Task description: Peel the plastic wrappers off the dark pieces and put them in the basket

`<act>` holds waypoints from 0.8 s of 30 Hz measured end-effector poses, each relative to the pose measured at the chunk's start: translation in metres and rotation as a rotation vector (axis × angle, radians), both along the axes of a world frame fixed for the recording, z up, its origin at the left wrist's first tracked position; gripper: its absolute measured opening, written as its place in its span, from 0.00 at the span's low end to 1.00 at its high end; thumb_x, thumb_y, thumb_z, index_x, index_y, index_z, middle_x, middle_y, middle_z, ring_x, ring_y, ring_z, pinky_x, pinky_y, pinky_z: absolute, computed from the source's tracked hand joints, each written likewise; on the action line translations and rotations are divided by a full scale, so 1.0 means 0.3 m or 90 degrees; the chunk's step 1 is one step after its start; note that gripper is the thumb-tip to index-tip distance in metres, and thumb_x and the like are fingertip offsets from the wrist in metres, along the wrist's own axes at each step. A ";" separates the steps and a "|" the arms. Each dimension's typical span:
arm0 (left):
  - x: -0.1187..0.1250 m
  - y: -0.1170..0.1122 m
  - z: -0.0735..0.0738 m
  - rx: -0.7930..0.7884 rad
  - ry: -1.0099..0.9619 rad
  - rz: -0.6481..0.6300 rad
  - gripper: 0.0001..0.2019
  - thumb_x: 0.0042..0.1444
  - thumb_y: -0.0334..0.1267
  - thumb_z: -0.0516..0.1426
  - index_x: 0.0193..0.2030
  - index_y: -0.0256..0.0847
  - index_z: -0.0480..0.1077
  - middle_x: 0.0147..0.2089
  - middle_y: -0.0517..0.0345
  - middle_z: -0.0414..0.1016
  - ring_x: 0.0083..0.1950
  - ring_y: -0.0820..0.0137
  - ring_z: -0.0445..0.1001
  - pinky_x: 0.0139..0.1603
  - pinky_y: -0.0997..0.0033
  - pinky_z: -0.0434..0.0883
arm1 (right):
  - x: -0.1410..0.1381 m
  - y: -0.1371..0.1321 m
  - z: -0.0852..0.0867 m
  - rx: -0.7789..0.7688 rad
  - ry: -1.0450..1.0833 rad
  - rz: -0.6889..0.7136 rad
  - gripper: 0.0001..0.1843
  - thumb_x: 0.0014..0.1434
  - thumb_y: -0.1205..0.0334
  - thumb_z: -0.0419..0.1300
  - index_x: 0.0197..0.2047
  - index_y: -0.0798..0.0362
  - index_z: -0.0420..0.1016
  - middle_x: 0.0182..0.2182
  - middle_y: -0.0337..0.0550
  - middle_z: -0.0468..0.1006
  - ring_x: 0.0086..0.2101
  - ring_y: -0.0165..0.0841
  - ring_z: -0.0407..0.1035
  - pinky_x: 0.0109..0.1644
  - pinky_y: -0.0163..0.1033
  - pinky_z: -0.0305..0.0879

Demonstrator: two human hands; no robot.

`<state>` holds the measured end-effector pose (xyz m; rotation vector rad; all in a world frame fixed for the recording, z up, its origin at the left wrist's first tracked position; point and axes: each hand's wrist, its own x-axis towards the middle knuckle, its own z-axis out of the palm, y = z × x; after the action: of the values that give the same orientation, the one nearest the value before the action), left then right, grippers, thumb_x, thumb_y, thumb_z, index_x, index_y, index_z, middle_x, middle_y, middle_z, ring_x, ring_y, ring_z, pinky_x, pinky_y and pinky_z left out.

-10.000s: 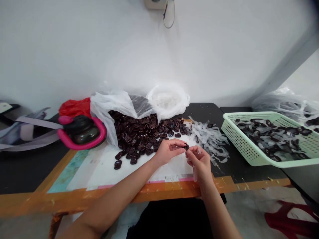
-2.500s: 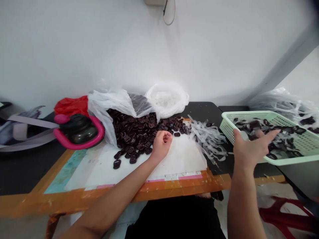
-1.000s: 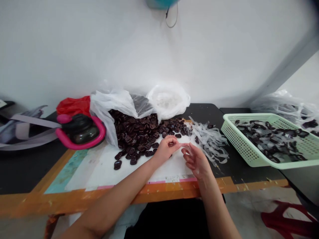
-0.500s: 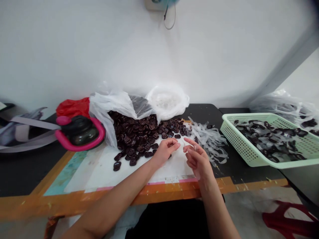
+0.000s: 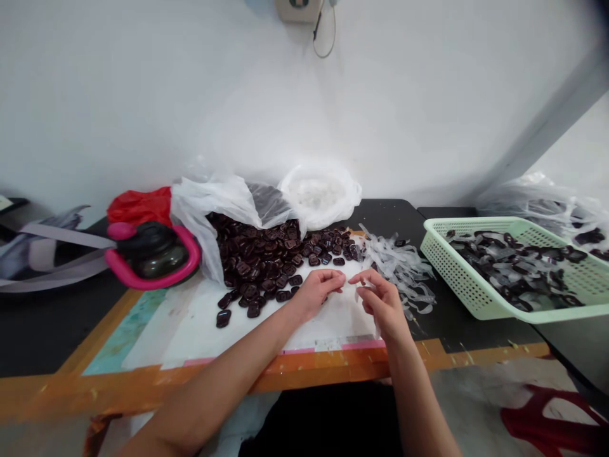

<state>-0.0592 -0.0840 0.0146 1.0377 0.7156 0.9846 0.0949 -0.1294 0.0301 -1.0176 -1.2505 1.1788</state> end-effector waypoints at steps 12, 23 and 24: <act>-0.003 -0.004 0.001 -0.084 -0.083 -0.056 0.12 0.45 0.40 0.65 0.31 0.32 0.76 0.35 0.52 0.72 0.34 0.74 0.67 0.41 0.71 0.63 | 0.049 -0.015 0.025 0.101 -0.098 0.035 0.05 0.54 0.62 0.60 0.33 0.51 0.77 0.35 0.44 0.67 0.25 0.27 0.55 0.23 0.33 0.49; -0.003 -0.011 0.010 -0.077 -0.091 -0.069 0.09 0.46 0.37 0.65 0.29 0.31 0.75 0.36 0.52 0.72 0.33 0.77 0.67 0.40 0.71 0.64 | 0.032 -0.014 0.004 -0.053 0.229 -0.053 0.08 0.52 0.59 0.64 0.32 0.53 0.71 0.35 0.41 0.70 0.16 0.17 0.38 0.15 0.29 0.32; -0.004 -0.010 0.012 -0.079 -0.096 -0.063 0.09 0.47 0.37 0.64 0.29 0.31 0.75 0.36 0.52 0.73 0.33 0.76 0.67 0.41 0.71 0.65 | 0.032 -0.014 0.007 -0.060 0.246 -0.053 0.08 0.53 0.59 0.63 0.32 0.53 0.70 0.32 0.40 0.70 0.16 0.17 0.37 0.14 0.28 0.32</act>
<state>-0.0605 -0.0871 0.0181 0.8725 0.5882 0.9115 0.1045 -0.1336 0.0322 -0.8498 -0.8480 1.3060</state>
